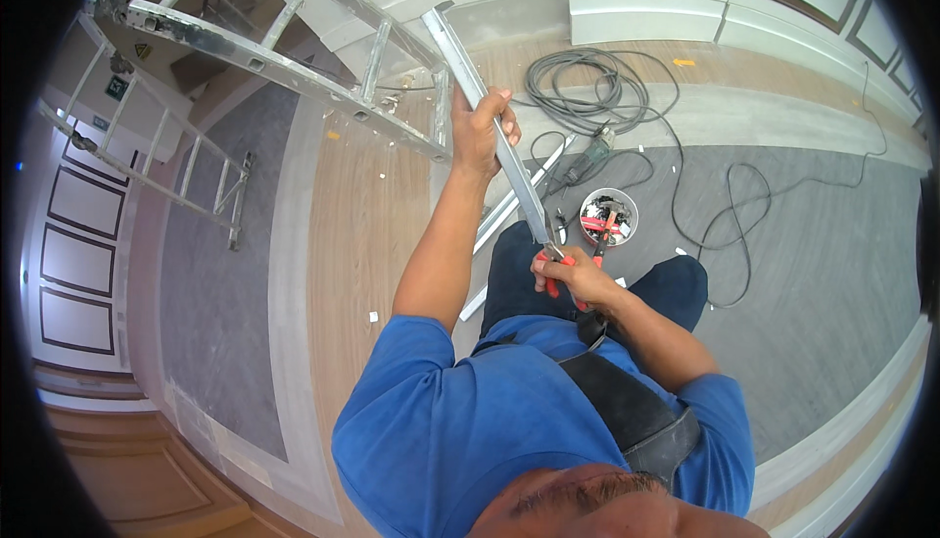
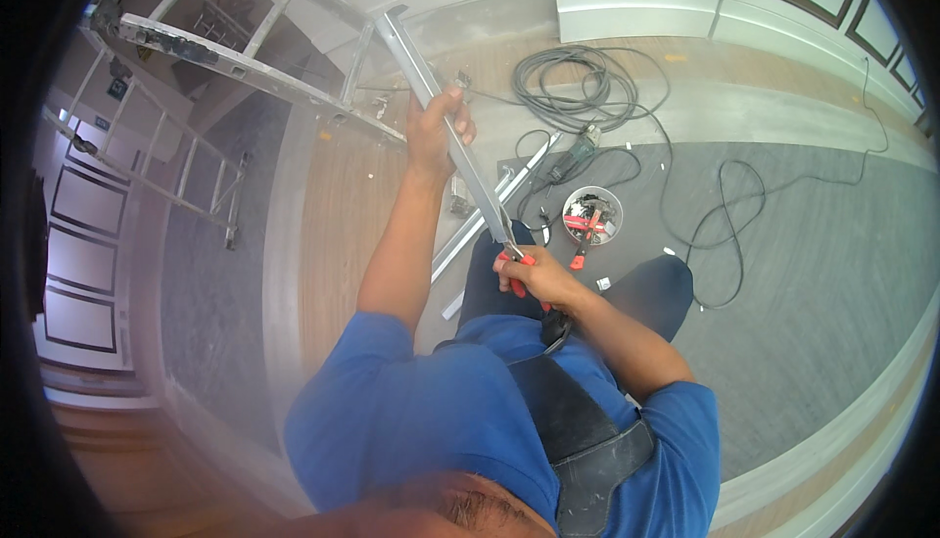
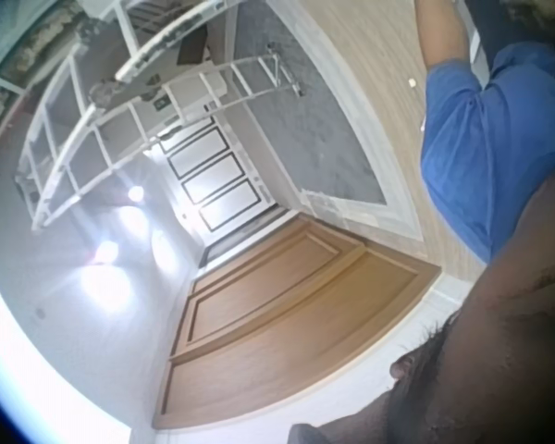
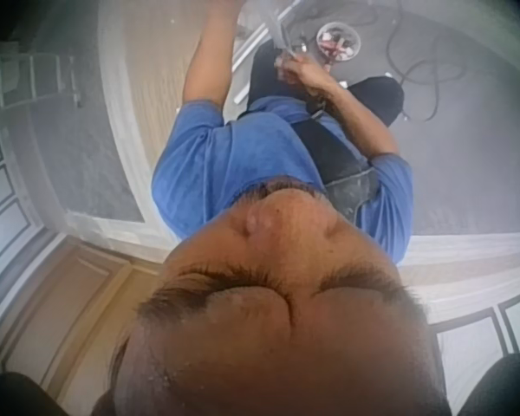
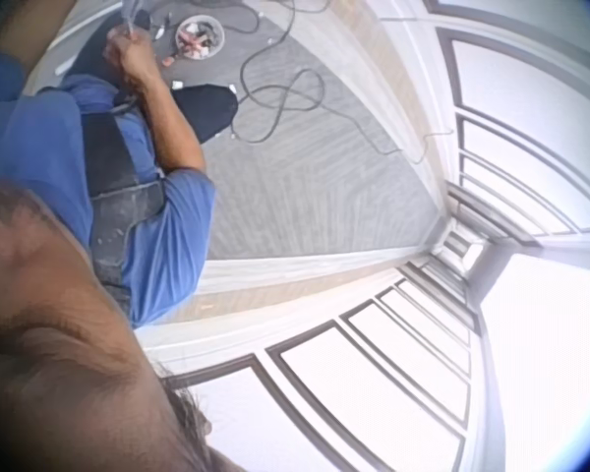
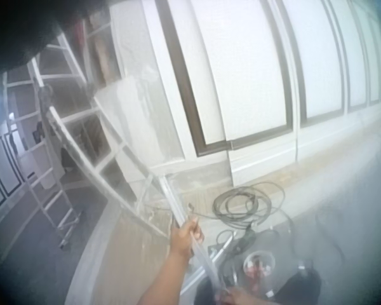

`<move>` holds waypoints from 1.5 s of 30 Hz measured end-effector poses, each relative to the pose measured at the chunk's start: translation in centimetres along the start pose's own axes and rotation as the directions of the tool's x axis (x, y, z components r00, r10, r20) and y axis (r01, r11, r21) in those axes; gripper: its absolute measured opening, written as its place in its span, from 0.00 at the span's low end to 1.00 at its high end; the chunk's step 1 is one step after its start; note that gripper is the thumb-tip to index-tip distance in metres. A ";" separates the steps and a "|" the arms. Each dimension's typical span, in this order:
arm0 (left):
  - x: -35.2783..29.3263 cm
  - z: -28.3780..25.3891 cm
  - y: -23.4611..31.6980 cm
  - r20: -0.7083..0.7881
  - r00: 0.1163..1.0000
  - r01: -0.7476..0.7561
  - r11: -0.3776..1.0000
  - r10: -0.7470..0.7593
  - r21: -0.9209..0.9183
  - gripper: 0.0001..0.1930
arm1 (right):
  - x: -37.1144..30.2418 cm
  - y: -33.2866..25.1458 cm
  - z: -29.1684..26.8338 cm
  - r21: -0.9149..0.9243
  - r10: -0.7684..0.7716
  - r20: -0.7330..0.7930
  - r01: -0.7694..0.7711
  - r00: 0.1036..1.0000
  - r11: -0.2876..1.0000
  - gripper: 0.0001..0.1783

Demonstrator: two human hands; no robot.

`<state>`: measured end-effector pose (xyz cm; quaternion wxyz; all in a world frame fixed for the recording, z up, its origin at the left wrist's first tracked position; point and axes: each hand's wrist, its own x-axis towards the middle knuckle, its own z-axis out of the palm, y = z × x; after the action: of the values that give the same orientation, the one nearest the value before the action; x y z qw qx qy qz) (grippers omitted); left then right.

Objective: The person sits on the floor and uses red-handled pliers to strip and trim a white metal profile. They repeatedly bend and pull sections of the profile to remove material, working on the same piece throughout the clip.

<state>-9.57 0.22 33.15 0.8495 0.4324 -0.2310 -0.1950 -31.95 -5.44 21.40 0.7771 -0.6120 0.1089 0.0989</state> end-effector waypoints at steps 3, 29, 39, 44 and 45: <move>-0.1 -0.3 -0.4 -0.013 0.999 0.040 0.999 -0.040 -0.009 0.21 | -0.1 0.1 -0.1 0.014 -0.004 0.055 0.003 0.998 1.000 0.15; -0.3 -0.5 -1.7 -0.055 0.998 0.045 0.994 -0.039 0.101 0.24 | 1.2 2.3 -0.5 -0.080 0.058 -0.042 -0.061 0.997 0.995 0.17; -0.9 -0.5 -2.3 0.001 1.000 0.007 0.986 -0.008 0.165 0.33 | 1.0 2.7 0.1 0.050 0.166 -0.111 -0.161 0.980 0.986 0.24; -0.3 -0.5 -2.2 -0.015 1.000 0.006 0.985 -0.004 0.170 0.33 | 1.3 2.8 -0.3 0.060 0.072 -0.096 -0.066 0.993 0.996 0.24; -0.2 -0.5 -2.2 -0.019 1.000 0.006 0.985 -0.003 0.173 0.33 | 1.4 2.7 -0.4 0.067 0.042 -0.103 -0.035 0.994 0.997 0.24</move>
<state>-9.71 -0.56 31.06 0.8106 0.5067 -0.2381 -0.1719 -31.44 -5.12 18.37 0.7877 -0.5885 0.1643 0.0781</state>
